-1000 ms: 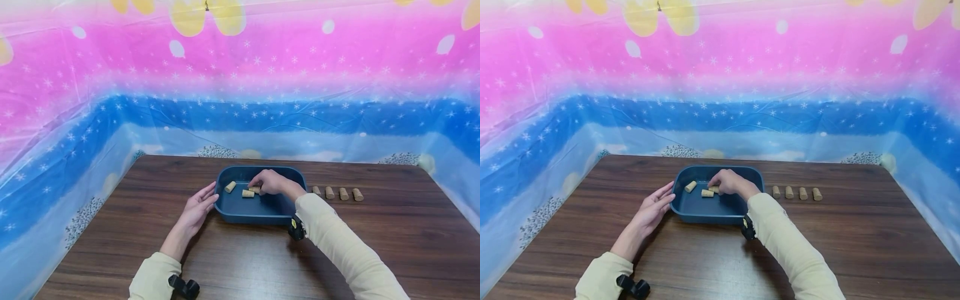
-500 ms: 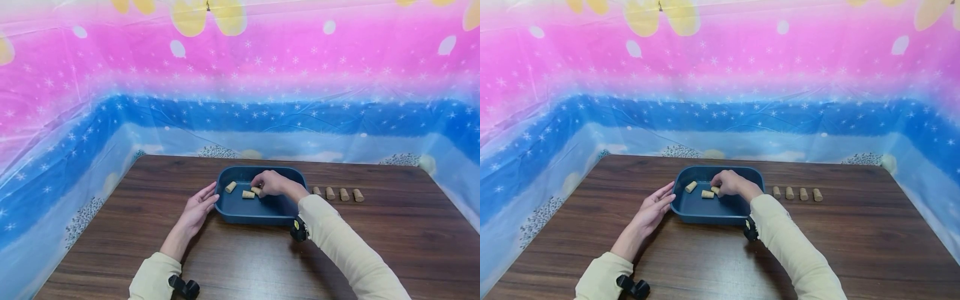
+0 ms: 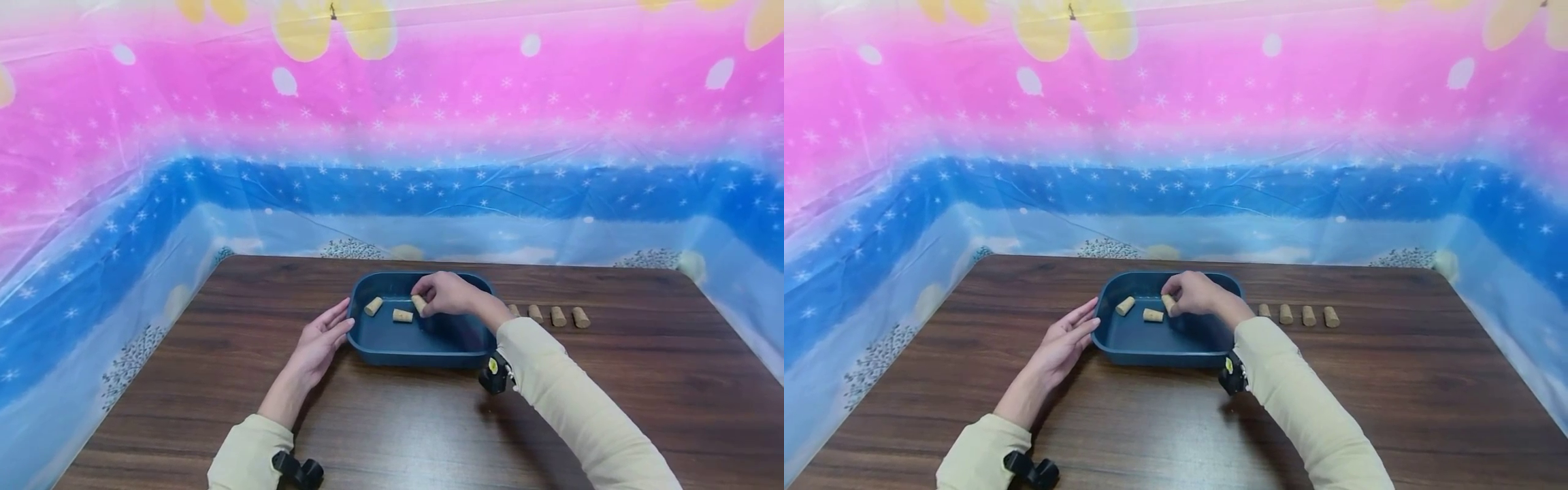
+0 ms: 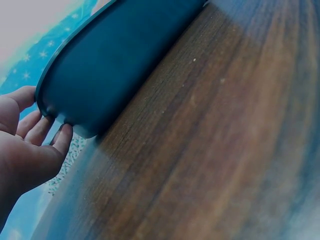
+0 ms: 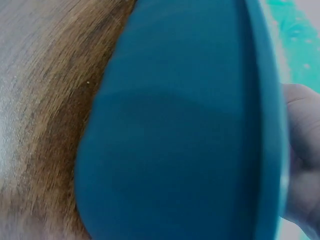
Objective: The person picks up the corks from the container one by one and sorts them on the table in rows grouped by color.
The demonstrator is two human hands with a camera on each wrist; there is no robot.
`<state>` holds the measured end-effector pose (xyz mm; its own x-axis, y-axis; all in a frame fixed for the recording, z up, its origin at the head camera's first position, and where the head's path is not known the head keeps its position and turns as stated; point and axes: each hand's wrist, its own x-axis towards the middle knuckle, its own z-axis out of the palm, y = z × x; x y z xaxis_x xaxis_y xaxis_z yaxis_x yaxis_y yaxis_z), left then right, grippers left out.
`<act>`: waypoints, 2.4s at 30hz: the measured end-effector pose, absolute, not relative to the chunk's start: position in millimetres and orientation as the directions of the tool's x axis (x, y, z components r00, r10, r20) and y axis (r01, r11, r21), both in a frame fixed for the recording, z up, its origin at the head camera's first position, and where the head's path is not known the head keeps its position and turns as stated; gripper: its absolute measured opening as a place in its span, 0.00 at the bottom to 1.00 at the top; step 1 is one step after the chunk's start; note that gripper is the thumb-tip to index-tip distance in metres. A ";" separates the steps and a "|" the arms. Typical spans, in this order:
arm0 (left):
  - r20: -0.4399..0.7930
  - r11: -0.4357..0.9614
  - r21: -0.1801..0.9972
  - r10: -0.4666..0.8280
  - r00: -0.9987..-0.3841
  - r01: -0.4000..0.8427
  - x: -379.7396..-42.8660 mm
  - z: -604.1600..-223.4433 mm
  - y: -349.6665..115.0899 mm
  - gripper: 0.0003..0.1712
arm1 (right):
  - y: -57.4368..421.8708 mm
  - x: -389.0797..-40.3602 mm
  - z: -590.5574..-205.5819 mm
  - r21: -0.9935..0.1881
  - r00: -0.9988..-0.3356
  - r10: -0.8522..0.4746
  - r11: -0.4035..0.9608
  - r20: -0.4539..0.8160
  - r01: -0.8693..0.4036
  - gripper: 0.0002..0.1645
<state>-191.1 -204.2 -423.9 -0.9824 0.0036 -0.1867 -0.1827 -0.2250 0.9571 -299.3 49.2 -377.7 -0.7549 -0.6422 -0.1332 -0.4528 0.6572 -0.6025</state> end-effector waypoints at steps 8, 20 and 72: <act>-0.181 -0.222 0.958 0.014 -0.983 -0.180 -191.1 -424.3 -204.1 0.29 | 61.0 -295.6 -370.6 -0.640 -0.749 -0.656 0.614 -0.089 -0.462 0.25; -0.187 -0.221 0.957 0.027 -0.982 -0.188 -191.6 -422.8 -203.7 0.30 | 85.8 -294.1 -366.1 -0.723 -0.780 -0.624 0.560 -0.046 -0.406 0.27; -0.186 -0.267 0.946 0.014 -0.982 -0.183 -192.2 -423.1 -203.8 0.31 | 215.8 -250.0 -378.5 -0.707 -0.855 -0.519 0.597 0.019 -0.378 0.26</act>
